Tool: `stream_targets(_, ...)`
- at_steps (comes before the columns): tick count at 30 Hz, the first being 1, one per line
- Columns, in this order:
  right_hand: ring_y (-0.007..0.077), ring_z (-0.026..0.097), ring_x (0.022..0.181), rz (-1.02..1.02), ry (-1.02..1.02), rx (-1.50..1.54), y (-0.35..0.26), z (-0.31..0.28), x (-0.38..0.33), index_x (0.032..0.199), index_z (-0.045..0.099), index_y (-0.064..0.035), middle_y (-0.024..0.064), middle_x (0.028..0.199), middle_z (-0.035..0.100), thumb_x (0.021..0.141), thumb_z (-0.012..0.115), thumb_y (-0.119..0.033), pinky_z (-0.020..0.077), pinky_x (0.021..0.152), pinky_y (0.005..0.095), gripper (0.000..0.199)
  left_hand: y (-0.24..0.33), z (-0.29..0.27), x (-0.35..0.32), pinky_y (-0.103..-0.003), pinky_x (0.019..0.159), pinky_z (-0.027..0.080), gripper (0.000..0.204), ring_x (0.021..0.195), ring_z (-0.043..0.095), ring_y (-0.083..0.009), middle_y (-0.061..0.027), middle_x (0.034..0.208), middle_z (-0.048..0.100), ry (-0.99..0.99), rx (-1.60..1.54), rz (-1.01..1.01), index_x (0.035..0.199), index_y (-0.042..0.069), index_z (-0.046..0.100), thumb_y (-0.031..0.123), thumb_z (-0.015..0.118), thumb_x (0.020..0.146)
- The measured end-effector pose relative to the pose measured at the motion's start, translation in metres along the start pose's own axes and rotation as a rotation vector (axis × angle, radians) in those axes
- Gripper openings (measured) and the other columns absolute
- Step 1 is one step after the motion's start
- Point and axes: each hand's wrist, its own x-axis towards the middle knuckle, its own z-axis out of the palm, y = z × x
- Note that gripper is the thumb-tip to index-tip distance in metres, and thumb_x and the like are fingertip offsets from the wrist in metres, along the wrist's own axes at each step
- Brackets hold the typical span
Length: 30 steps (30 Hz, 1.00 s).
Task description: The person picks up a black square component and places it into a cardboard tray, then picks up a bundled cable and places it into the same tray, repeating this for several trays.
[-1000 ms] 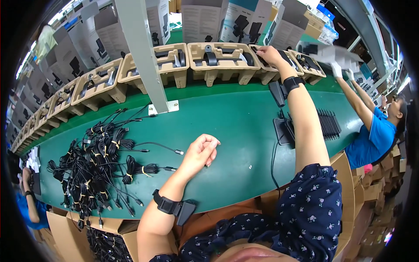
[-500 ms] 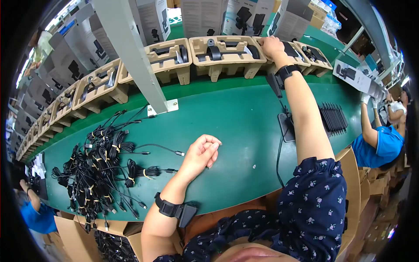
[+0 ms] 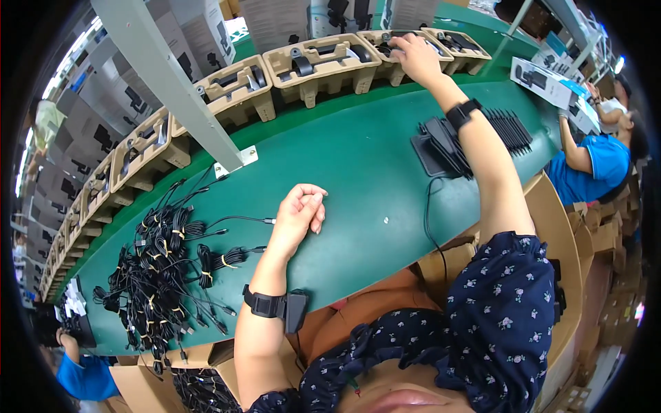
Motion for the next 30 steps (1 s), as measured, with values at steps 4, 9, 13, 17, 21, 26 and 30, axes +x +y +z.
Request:
stream_targets(4, 0.0294, 0.051, 0.095, 0.008, -0.48, 0.061, -0.006, -0.056, -0.057, 0.103, 0.057, -0.0145, 0.0095, 0.096, 0.056, 0.077, 0.062, -0.031, 0.0419, 0.082, 0.04, 0.032, -0.003, 0.0, 0.0, -0.019, 0.044, 0.036, 0.013, 0.046, 0.042, -0.006, -0.0018, 0.061, 0.051, 0.015, -0.029, 0.016, 0.095, 0.002, 0.05, 0.013, 0.048, 0.091)
stream_targets(9, 0.0333, 0.038, 0.116, 0.073, -0.858, 0.031, -0.021, -0.101, -0.119, 0.129, 0.039, -0.0188, 0.0136, 0.125, 0.041, 0.067, 0.068, -0.046, 0.0361, 0.091, 0.048, 0.073, -0.006, 0.002, 0.001, -0.02, 0.044, 0.036, 0.012, 0.046, 0.042, -0.0062, -0.0013, 0.061, 0.051, 0.032, 0.019, 0.005, 0.095, 0.002, 0.05, 0.013, 0.048, 0.09)
stream_targets(13, 0.0356, 0.036, 0.119, 0.095, -0.817, -0.025, -0.017, -0.097, -0.153, 0.129, 0.038, -0.0175, 0.0164, 0.128, 0.038, 0.068, 0.069, -0.042, 0.0356, 0.093, 0.0476, 0.072, -0.006, 0.003, 0.003, -0.02, 0.045, 0.037, 0.013, 0.047, 0.042, -0.0065, -0.0009, 0.061, 0.05, 0.03, 0.036, 0.005, 0.096, 0.002, 0.05, 0.014, 0.048, 0.09)
stream_targets(17, 0.0337, 0.034, 0.121, 0.009, -0.55, -0.111, -0.017, -0.08, -0.152, 0.128, 0.04, -0.0178, 0.015, 0.132, 0.035, 0.07, 0.068, -0.038, 0.0315, 0.096, 0.0459, 0.068, -0.004, 0.002, 0.003, -0.019, 0.047, 0.038, 0.014, 0.049, 0.043, -0.007, -0.001, 0.063, 0.05, 0.038, 0.045, -0.001, 0.096, 0.003, 0.05, 0.015, 0.049, 0.09)
stream_targets(21, 0.0329, 0.034, 0.122, -0.235, -0.543, 0.074, -0.02, -0.077, -0.147, 0.128, 0.04, -0.0171, 0.0131, 0.132, 0.036, 0.066, 0.069, -0.041, 0.0289, 0.099, 0.0467, 0.072, -0.006, 0.001, 0.005, -0.019, 0.047, 0.038, 0.014, 0.049, 0.043, -0.007, -0.001, 0.063, 0.05, 0.045, 0.051, -0.005, 0.096, 0.003, 0.05, 0.015, 0.049, 0.09)
stream_targets(26, 0.0313, 0.018, 0.131, -0.123, -1.064, 0.062, -0.021, -0.08, -0.133, 0.137, 0.025, -0.0168, 0.0124, 0.143, 0.019, 0.053, 0.078, -0.042, 0.0197, 0.105, 0.0476, 0.102, -0.007, 0.004, 0.004, -0.019, 0.045, 0.037, 0.013, 0.048, 0.043, -0.0061, -0.0012, 0.062, 0.051, 0.054, 0.044, 0.004, 0.095, 0.002, 0.051, 0.014, 0.048, 0.09)
stream_targets(30, 0.0317, 0.019, 0.131, -0.18, -1.2, -0.041, -0.029, -0.081, -0.123, 0.139, 0.02, -0.0148, 0.0135, 0.144, 0.015, 0.051, 0.08, -0.039, 0.0201, 0.105, 0.047, 0.109, -0.007, 0.005, 0.005, -0.019, 0.045, 0.036, 0.013, 0.048, 0.043, -0.006, -0.0011, 0.062, 0.051, 0.061, 0.077, -0.005, 0.095, 0.002, 0.051, 0.014, 0.048, 0.09)
